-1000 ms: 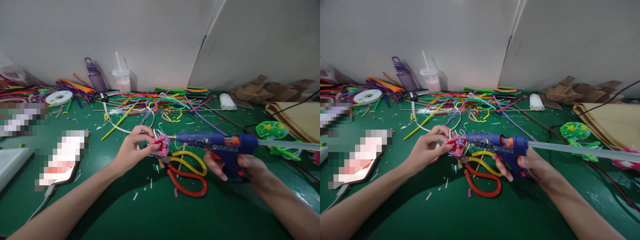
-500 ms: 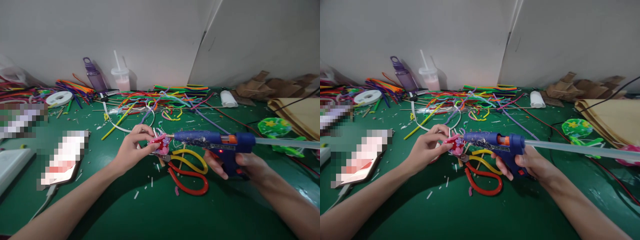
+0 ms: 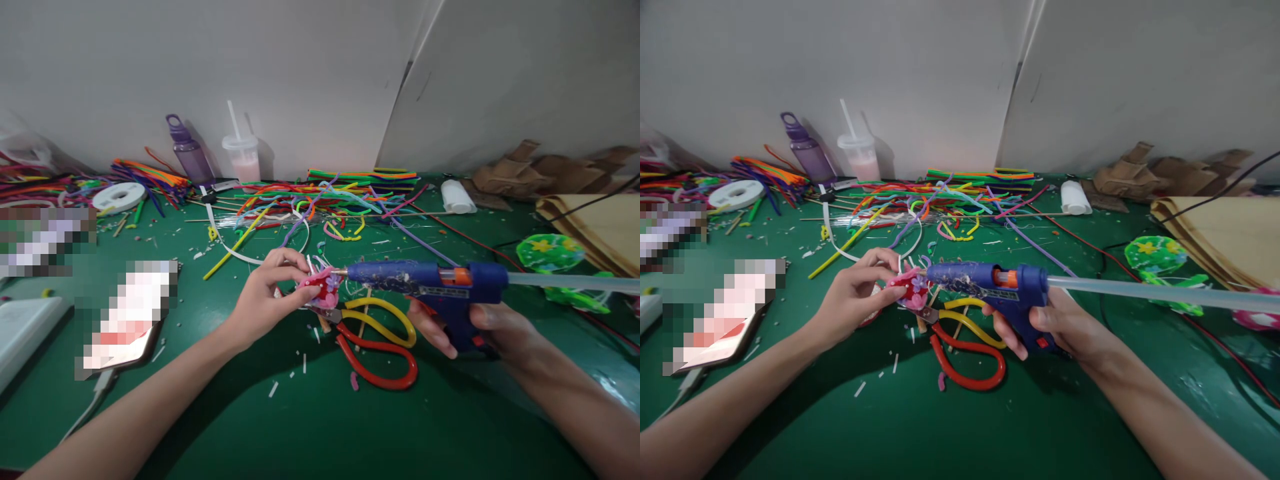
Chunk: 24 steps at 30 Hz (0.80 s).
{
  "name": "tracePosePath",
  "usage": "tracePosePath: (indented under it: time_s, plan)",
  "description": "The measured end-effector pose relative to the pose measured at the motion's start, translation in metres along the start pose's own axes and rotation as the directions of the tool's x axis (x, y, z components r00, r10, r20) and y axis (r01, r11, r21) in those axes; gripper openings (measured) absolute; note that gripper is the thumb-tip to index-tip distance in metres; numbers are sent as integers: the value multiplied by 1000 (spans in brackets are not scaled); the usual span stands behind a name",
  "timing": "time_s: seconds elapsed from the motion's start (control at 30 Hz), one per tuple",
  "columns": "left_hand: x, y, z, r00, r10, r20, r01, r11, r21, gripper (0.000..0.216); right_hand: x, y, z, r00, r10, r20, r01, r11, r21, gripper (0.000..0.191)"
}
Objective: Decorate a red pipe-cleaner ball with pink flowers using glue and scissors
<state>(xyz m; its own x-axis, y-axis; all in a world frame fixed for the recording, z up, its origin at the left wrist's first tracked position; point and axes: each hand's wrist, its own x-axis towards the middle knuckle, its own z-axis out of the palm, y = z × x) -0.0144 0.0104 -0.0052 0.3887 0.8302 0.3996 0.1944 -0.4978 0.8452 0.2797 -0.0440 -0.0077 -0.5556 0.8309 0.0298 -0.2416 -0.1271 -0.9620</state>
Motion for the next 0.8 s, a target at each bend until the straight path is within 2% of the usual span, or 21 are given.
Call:
tracePosePath:
  time_s: [0.4, 0.53, 0.6, 0.67, 0.73, 0.8]
  plan:
    - [0, 0, -1, 1000, 10, 11, -9, 1000, -11, 7, 2, -1, 3, 999, -15, -38, 15, 1000, -11, 44]
    - [2, -2, -1, 1000, -6, -15, 5, 999, -35, 8, 0, -8, 0, 984, -106, -140, 86, 985, -147, 48]
    - [3, -1, -1, 998, -32, -45, 28, 997, -68, 10, -5, -16, -8, 967, -120, -225, 47, 951, -307, 49]
    - [3, 1, -1, 995, -58, -80, 49, 992, -114, 11, -10, -24, -21, 945, -75, -317, -108, 845, -523, 49]
    - [4, 2, -3, 991, -73, -110, 55, 986, -155, 9, -13, -29, -36, 944, -39, -327, -224, 652, -724, 47]
    - [5, 3, -6, 987, -73, -143, 47, 982, -182, 7, -13, -28, -51, 961, -87, -262, -195, 459, -867, 40]
